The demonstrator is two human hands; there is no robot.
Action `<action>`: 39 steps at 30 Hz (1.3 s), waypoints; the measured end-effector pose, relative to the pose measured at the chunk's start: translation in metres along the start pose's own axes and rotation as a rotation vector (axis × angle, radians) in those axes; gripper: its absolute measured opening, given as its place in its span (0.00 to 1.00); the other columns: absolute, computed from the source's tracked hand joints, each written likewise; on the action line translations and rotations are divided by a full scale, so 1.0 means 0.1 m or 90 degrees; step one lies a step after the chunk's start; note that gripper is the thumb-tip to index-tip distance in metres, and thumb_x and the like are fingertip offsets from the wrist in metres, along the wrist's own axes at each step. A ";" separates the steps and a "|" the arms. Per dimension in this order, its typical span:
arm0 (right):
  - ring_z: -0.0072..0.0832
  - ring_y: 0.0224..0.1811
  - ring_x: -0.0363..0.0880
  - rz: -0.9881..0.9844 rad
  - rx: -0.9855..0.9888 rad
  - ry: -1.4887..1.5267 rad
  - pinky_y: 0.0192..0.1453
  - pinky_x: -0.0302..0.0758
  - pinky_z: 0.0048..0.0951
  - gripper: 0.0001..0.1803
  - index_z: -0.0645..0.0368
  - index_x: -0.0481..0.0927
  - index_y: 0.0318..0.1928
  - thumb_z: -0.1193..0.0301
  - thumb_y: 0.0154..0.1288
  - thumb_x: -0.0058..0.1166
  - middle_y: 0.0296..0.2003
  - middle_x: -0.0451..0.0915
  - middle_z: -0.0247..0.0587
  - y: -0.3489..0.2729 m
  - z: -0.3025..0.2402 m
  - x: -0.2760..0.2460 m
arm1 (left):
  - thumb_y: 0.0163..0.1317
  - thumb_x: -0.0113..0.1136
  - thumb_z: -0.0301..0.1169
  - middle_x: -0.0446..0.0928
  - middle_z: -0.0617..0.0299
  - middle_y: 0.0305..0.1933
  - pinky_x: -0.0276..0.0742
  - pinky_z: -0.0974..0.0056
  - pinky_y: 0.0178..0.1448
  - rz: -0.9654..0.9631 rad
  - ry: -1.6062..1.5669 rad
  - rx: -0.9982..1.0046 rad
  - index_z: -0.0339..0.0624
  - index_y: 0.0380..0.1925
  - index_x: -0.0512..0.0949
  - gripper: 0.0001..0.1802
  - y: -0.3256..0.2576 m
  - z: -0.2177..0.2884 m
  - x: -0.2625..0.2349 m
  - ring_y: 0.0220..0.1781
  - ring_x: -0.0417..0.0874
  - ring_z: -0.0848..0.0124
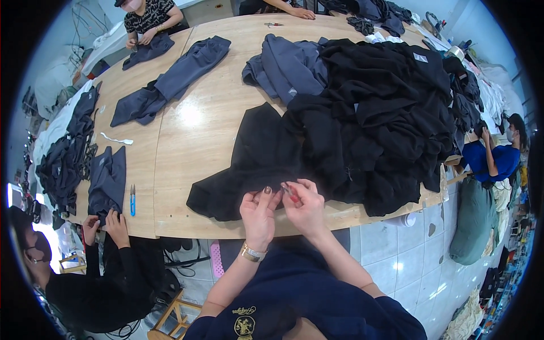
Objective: Using small scissors to trim loose threads and excess fabric from black garment components at a factory workstation.
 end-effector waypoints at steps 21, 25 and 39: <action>0.10 0.16 0.69 -0.025 0.319 0.217 0.20 0.66 0.20 0.04 0.63 0.77 0.29 0.75 0.58 0.54 0.13 0.70 0.32 -0.18 0.67 0.26 | 0.59 0.53 0.19 0.74 0.58 0.37 0.77 0.67 0.47 0.042 0.004 0.046 0.34 0.37 0.68 0.07 0.03 -0.06 -0.01 0.37 0.78 0.72; 0.39 0.29 0.80 -0.048 0.149 -0.051 0.33 0.78 0.33 0.08 0.60 0.79 0.32 0.70 0.50 0.58 0.28 0.79 0.44 -0.11 0.33 0.11 | 0.58 0.54 0.22 0.75 0.63 0.33 0.72 0.72 0.36 0.137 0.482 0.006 0.34 0.33 0.69 0.05 -0.02 -0.13 -0.32 0.33 0.73 0.79; 0.50 0.31 0.74 -0.081 0.225 0.099 0.34 0.70 0.45 0.09 0.64 0.68 0.29 0.73 0.49 0.53 0.23 0.74 0.53 -0.18 0.62 0.32 | 0.65 0.48 0.33 0.74 0.54 0.47 0.71 0.67 0.55 -0.040 0.073 -0.085 0.35 0.45 0.70 0.14 0.13 -0.37 -0.24 0.49 0.75 0.67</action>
Point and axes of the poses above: each hand's wrist, its own y-axis towards the middle knuckle, its own x-axis out of the palm, z = x × y, the point moved 10 cm from there along y, towards the middle knuckle
